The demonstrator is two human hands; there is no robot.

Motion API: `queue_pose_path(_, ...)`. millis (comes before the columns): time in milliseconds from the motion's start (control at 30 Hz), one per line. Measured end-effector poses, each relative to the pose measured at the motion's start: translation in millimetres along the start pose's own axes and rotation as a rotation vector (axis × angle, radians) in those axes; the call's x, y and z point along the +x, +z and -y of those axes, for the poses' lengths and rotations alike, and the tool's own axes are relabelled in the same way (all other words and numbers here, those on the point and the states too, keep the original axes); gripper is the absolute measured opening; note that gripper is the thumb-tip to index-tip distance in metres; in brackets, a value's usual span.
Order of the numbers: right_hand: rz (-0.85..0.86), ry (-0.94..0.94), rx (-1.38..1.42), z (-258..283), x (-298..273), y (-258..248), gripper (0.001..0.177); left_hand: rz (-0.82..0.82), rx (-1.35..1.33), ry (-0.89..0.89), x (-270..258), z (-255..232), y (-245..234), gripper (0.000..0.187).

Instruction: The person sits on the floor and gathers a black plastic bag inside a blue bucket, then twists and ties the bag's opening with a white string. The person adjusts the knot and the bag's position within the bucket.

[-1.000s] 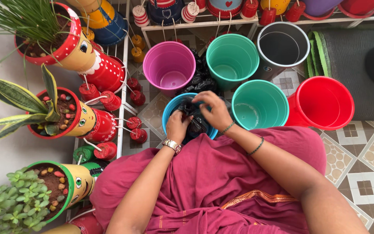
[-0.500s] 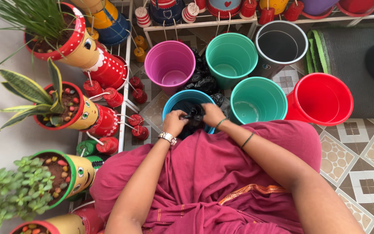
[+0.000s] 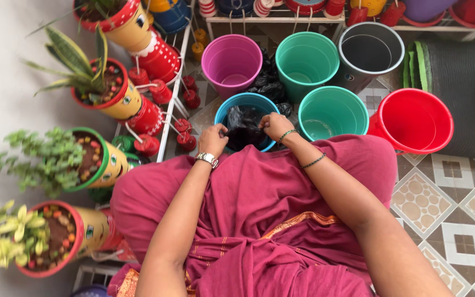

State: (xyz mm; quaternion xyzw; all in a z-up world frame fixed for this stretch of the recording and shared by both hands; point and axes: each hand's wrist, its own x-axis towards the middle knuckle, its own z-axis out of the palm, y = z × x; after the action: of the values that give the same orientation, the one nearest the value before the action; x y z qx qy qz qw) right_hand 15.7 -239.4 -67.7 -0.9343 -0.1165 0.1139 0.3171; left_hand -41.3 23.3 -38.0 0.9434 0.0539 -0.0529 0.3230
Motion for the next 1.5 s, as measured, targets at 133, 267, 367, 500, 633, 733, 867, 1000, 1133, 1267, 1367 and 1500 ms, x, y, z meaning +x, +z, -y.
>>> queue_pose_path(133,-0.028,-0.099,0.047,-8,-1,12,0.027,-0.053,-0.127,0.02,-6,13,17,0.032)
queue_pose_path(267,-0.106,-0.205,0.015,1,-4,27,0.046,-0.131,-0.21,0.108,5,27,52,0.046)
queue_pose_path(367,-0.191,-0.267,0.118,15,1,32,0.051,-0.26,-0.199,0.288,18,25,66,0.048)
queue_pose_path(500,-0.103,-0.145,0.435,24,7,37,0.068,-0.118,-0.293,0.124,31,16,74,0.047)
queue_pose_path(633,0.025,0.056,0.781,27,19,26,0.074,-0.079,-0.474,0.199,35,-1,61,0.033)
queue_pose_path(733,0.028,-0.028,0.784,33,27,9,0.045,-0.009,-0.65,0.211,33,-17,42,0.023)
queue_pose_path(867,-0.053,-0.025,0.588,55,17,-13,0.033,-0.097,-0.615,0.246,27,-41,10,0.021)
queue_pose_path(1000,-0.133,-0.173,0.533,83,6,-36,0.034,-0.136,-0.672,0.288,19,-59,-12,0.023)
queue_pose_path(1133,0.007,-0.238,0.662,107,-5,-65,0.062,-0.147,-0.743,0.26,17,-67,-24,0.024)
queue_pose_path(1267,0.01,-0.286,0.732,108,-4,-73,0.08,-0.158,-0.725,0.227,23,-75,-29,0.028)
queue_pose_path(1367,0.049,-0.145,0.759,88,8,-65,0.059,-0.163,-0.785,0.18,24,-79,-28,0.051)
queue_pose_path(1500,0.05,-0.142,0.679,68,17,-58,0.028,-0.035,-0.989,0.154,42,-67,-3,0.065)
